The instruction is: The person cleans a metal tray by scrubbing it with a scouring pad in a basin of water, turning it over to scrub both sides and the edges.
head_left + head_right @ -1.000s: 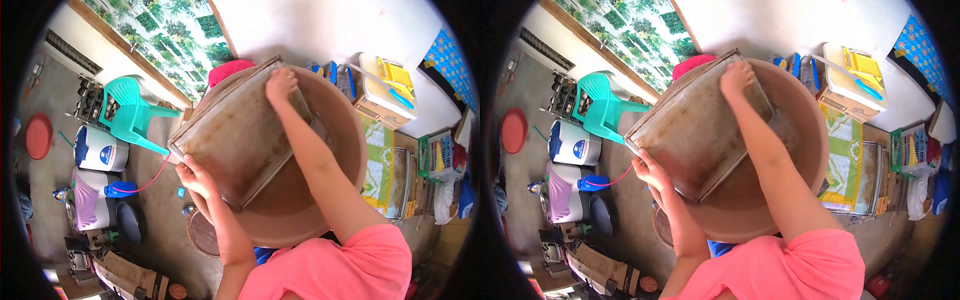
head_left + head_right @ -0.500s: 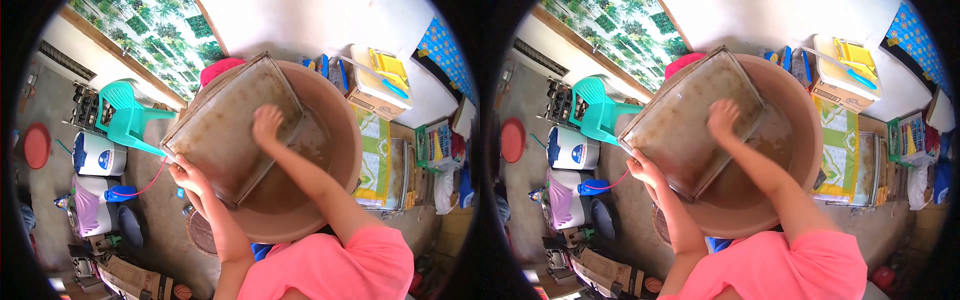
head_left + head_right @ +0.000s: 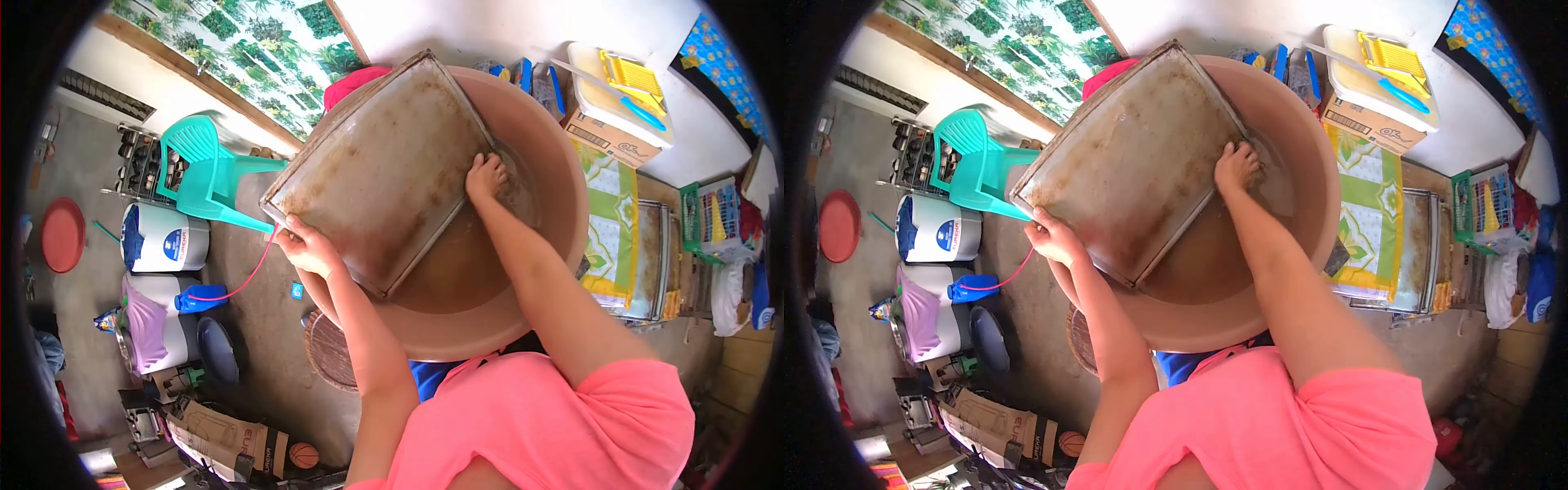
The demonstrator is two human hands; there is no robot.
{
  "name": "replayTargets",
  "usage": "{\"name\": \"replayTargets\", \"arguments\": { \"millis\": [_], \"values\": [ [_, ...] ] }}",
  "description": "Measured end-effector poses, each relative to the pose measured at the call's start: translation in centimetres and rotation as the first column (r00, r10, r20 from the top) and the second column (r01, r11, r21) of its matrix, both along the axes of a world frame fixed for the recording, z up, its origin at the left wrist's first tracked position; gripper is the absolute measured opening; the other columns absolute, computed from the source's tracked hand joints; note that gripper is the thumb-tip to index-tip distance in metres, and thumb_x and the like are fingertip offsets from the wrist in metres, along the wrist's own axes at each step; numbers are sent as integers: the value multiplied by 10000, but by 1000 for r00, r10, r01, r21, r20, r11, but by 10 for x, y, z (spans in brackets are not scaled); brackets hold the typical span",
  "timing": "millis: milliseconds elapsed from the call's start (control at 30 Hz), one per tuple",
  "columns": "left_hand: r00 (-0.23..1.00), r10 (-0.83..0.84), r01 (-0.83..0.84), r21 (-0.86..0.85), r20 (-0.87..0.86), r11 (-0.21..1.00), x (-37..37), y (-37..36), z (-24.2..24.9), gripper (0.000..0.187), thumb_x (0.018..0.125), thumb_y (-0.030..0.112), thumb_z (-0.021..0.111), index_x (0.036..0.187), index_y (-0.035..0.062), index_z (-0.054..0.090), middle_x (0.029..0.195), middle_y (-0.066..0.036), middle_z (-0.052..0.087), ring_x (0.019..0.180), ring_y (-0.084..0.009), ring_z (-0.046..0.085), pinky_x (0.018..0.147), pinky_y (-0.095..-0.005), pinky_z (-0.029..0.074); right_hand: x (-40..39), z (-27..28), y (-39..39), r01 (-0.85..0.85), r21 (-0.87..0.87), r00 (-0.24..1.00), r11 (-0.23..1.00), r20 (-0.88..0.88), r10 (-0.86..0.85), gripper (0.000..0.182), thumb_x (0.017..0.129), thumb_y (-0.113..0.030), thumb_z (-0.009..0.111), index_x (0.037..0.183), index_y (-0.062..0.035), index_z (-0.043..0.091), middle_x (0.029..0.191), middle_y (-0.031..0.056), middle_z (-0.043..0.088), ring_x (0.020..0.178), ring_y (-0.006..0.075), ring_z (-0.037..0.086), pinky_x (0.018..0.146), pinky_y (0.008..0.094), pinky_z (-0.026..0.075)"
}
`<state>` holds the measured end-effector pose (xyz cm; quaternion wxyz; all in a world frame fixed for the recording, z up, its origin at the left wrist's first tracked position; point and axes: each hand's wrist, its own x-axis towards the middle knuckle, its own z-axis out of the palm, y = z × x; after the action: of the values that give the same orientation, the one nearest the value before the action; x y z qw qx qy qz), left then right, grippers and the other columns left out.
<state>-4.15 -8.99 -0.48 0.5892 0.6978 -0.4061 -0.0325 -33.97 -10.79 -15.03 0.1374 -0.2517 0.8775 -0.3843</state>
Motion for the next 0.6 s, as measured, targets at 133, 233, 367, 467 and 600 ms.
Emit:
{"name": "replayTargets", "arguments": {
  "millis": [133, 233, 367, 467, 600],
  "values": [
    [998, 53, -52, -28, 30, 998, -7, -2, 6, 439, 920, 368, 554, 911, -70, 589, 798, -227, 626, 730, -368, 572, 695, -458, 439, 82, -11, 36, -105, -160, 993, 982, 32, 112, 676, 933, -376, 502, 1422, -8, 215, 1435, 352, 156, 1347, 489, 163, 1101, 552, 186],
    [990, 100, -101, 6, 99, 995, -1, -7, -5, 463, 919, 390, 542, 905, -70, 598, 816, -241, 631, 752, -401, 572, 713, -471, 438, 153, 15, 90, -302, -95, 907, 948, 276, 317, 802, 929, -357, 511, 1470, 12, 48, 1467, 393, -27, 1375, 527, 41, 1120, 575, 114],
    [992, 112, -121, 153, 63, 981, -8, 0, 3, 465, 922, 398, 523, 945, -59, 601, 899, -261, 639, 837, -431, 581, 759, -478, 446, 187, 65, 138, -659, -5, 617, 752, 568, 545, 835, 889, -186, 557, 1458, 22, -18, 1470, 373, -95, 1370, 515, 93, 1121, 514, 186],
    [988, 138, -150, 193, 74, 970, -3, -4, -10, 464, 920, 406, 517, 1067, -31, 565, 1027, -256, 628, 938, -425, 589, 803, -476, 454, 176, 56, 132, -667, -14, 602, 745, 580, 549, 868, 830, -129, 630, 1445, 47, 43, 1454, 381, -5, 1354, 502, 171, 1115, 451, 242],
    [995, 85, -96, 365, 46, 926, -7, 3, 0, 523, 906, 417, 526, 1250, 34, 432, 1182, -232, 584, 1049, -421, 576, 870, -486, 454, 125, 48, 93, -517, -52, 763, 854, 424, 487, 769, 752, -100, 683, 1374, 72, 265, 1373, 333, 256, 1260, 458, 348, 1072, 401, 333]
  ]
}}
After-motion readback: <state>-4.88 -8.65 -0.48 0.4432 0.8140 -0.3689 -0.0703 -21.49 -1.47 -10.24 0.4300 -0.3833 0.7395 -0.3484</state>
